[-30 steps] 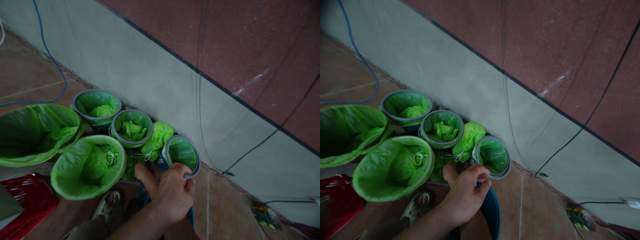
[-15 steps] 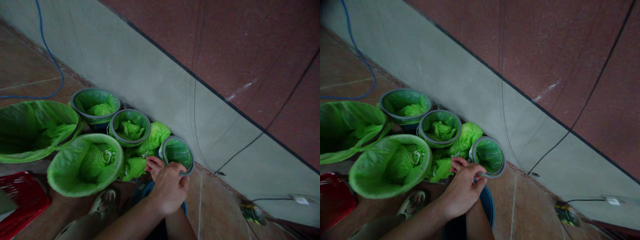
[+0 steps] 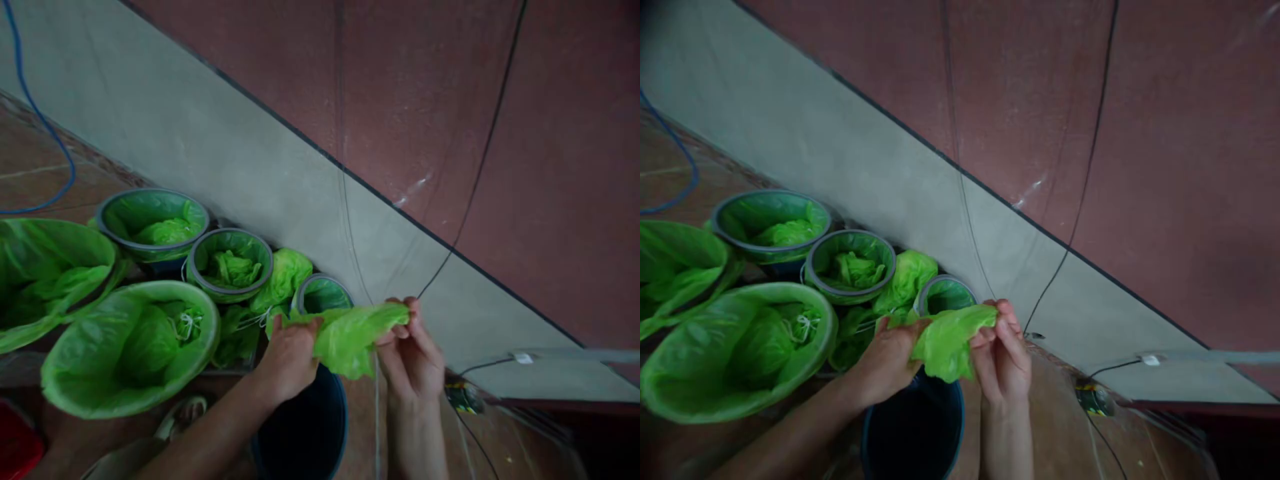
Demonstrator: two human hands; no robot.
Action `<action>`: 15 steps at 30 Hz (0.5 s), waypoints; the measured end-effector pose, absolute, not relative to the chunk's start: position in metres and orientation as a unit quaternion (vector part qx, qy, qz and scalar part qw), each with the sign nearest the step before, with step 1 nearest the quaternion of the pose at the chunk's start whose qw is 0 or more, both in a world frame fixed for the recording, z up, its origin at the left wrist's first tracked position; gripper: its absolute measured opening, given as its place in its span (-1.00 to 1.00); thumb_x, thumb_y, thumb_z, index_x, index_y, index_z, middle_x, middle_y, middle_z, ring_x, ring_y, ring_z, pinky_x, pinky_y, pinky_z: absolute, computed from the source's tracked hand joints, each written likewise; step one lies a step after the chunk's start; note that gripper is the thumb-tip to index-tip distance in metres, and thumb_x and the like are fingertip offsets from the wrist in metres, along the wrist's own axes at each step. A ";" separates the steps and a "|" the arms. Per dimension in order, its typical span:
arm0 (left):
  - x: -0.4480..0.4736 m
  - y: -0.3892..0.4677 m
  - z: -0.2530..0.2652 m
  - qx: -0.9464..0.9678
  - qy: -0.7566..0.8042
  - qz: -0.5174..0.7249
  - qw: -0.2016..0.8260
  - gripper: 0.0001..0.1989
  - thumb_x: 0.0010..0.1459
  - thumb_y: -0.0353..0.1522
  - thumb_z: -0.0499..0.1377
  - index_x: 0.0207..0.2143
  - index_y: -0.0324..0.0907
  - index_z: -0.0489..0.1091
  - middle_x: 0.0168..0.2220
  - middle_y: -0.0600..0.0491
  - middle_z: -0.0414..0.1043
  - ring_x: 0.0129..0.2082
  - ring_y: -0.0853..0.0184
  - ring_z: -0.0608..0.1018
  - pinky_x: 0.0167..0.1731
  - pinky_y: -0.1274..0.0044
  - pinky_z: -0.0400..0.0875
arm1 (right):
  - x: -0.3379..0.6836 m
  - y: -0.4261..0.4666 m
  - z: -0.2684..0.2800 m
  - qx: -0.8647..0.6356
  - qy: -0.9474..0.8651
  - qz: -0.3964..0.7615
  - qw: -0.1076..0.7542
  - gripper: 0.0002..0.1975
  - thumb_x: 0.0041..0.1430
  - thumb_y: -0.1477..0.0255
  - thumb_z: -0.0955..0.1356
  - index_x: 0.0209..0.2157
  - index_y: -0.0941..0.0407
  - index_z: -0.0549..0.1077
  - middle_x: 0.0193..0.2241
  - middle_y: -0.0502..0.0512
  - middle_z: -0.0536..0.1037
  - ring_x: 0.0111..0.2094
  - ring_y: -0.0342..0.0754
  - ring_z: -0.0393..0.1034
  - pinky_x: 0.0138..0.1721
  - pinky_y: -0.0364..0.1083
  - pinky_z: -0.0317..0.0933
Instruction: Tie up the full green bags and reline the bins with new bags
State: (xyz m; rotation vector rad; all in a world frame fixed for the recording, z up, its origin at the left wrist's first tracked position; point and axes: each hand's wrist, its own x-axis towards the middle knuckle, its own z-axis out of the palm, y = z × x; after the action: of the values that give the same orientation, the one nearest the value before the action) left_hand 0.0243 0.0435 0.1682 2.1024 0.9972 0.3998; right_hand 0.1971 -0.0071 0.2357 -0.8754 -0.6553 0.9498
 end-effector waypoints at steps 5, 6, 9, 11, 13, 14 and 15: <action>0.034 0.051 0.166 0.767 0.361 0.149 0.509 -0.74 0.14 -0.32 0.09 -0.26 -0.22 0.55 -0.29 -0.11 0.63 -0.23 0.11 0.64 -0.17 0.37 0.46 | 0.246 -0.044 0.259 -0.486 -0.290 0.239 0.789 -0.67 0.00 0.38 0.52 -0.13 0.02 0.55 -0.21 -0.03 0.57 -0.24 -0.18 0.48 -0.07 -0.12 0.35; 0.036 0.051 0.167 0.724 0.356 0.161 0.569 -0.74 0.13 -0.27 0.11 -0.30 -0.21 0.55 -0.37 -0.06 0.63 -0.33 0.15 0.64 -0.28 0.42 0.47 | 0.249 -0.052 0.254 -0.524 -0.281 0.213 0.775 -0.62 0.00 0.33 0.52 -0.09 0.01 0.54 -0.10 0.02 0.56 -0.14 -0.11 0.48 -0.02 -0.05 0.34; 0.046 0.045 0.170 0.584 0.351 0.182 0.709 -0.69 0.01 -0.14 0.21 -0.36 -0.22 0.53 -0.53 0.03 0.57 -0.53 0.22 0.59 -0.49 0.49 0.42 | 0.237 -0.074 0.219 -0.629 -0.280 0.217 0.691 -0.44 0.01 0.26 0.52 0.07 -0.02 0.45 0.16 0.11 0.44 0.10 0.05 0.39 0.07 0.05 0.29; 0.051 0.035 0.175 0.526 0.346 0.168 0.759 -0.67 -0.06 -0.12 0.27 -0.40 -0.23 0.52 -0.57 0.03 0.55 -0.59 0.24 0.56 -0.53 0.49 0.41 | 0.220 -0.083 0.190 -0.619 -0.310 0.299 0.657 -0.41 0.01 0.25 0.52 0.10 0.00 0.41 0.09 0.13 0.51 0.12 0.07 0.38 0.10 0.07 0.29; 0.055 0.025 0.182 0.493 0.331 0.136 0.793 -0.65 -0.11 -0.11 0.31 -0.42 -0.23 0.51 -0.55 0.01 0.56 -0.58 0.25 0.56 -0.51 0.48 0.43 | 0.208 -0.086 0.164 -0.594 -0.321 0.351 0.648 -0.44 -0.01 0.24 0.53 0.04 0.04 0.44 -0.02 0.13 0.58 0.03 0.08 0.45 0.05 0.06 0.32; 0.055 0.021 0.185 0.483 0.323 0.119 0.805 -0.63 -0.12 -0.10 0.33 -0.42 -0.23 0.52 -0.54 0.00 0.58 -0.56 0.25 0.57 -0.50 0.48 0.45 | 0.206 -0.087 0.154 -0.586 -0.311 0.362 0.656 -0.44 -0.01 0.23 0.53 0.03 0.04 0.43 -0.07 0.11 0.60 -0.03 0.05 0.48 0.02 0.04 0.34; 0.055 0.017 0.189 0.477 0.318 0.101 0.813 -0.61 -0.14 -0.09 0.35 -0.41 -0.24 0.52 -0.52 -0.01 0.59 -0.55 0.25 0.58 -0.47 0.47 0.47 | 0.206 -0.087 0.146 -0.581 -0.296 0.365 0.664 -0.46 -0.02 0.23 0.53 0.01 0.04 0.44 -0.13 0.09 0.61 -0.10 0.03 0.50 -0.02 0.02 0.36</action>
State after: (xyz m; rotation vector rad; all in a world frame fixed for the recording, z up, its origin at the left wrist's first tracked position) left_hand 0.0548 0.0169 0.1892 1.0191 0.6781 0.2153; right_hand 0.2061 -0.0872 0.1458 -1.3124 -0.6696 0.8244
